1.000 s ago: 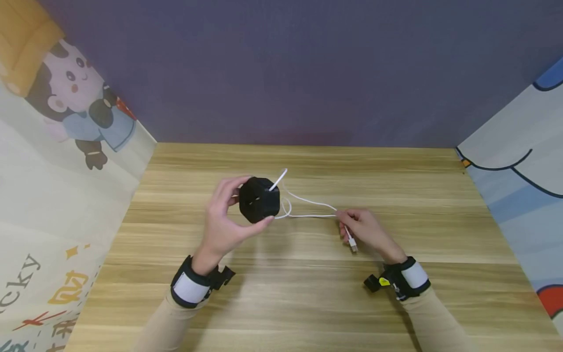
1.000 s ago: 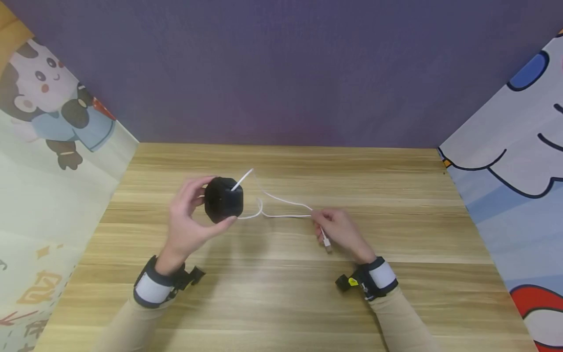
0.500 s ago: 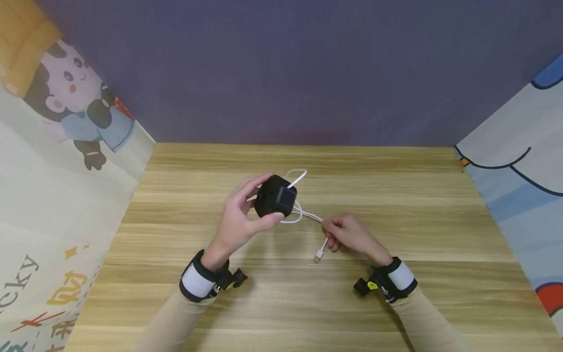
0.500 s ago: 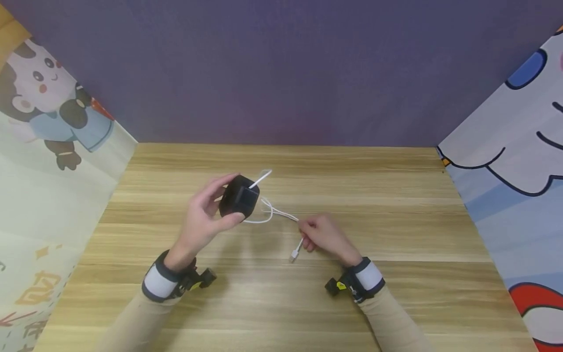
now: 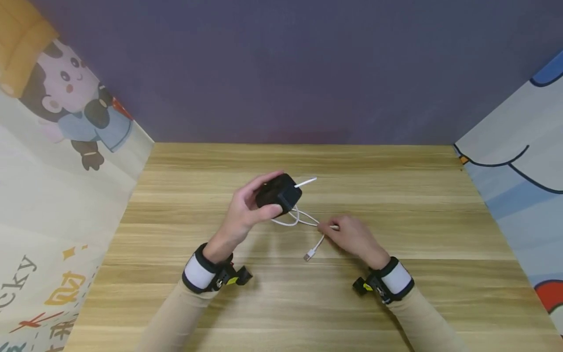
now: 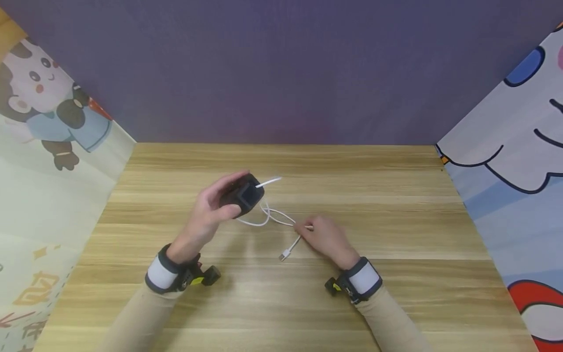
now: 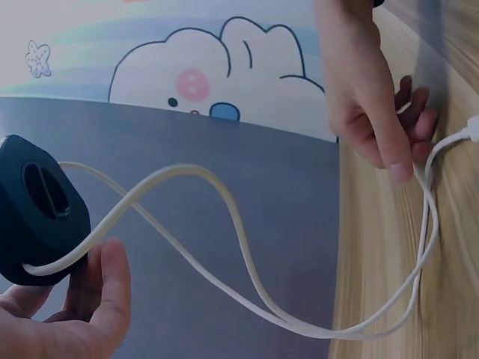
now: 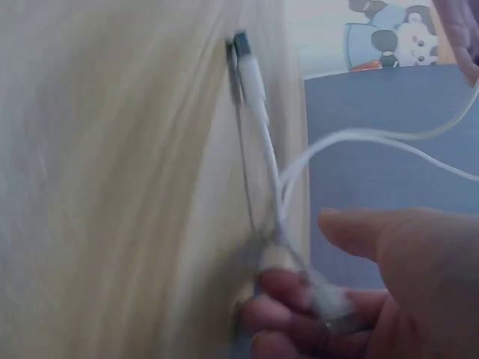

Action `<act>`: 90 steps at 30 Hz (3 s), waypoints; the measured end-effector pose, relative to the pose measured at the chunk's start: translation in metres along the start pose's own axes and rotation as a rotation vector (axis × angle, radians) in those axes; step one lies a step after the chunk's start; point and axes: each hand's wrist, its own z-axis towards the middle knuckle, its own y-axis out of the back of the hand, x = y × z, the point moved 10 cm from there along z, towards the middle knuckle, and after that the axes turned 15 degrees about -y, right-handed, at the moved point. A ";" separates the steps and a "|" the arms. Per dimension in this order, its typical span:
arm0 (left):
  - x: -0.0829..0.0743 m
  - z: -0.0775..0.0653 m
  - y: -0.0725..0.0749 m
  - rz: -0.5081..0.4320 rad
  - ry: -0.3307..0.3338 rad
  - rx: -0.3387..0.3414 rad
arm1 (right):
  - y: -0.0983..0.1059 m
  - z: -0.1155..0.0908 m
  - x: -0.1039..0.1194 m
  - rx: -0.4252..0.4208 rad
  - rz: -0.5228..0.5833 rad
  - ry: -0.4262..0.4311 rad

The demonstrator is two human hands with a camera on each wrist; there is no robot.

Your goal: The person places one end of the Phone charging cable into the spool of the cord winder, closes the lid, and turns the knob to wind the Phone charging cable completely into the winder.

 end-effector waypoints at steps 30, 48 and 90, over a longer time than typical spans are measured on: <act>-0.018 0.004 -0.021 0.224 -0.191 0.193 | 0.135 -0.074 0.107 -0.506 0.627 0.717; -0.023 0.001 -0.022 0.296 -0.234 0.195 | 0.134 -0.072 0.114 -0.373 0.698 0.753; -0.021 0.001 -0.014 0.344 -0.223 0.156 | 0.137 -0.068 0.097 -0.426 0.765 0.658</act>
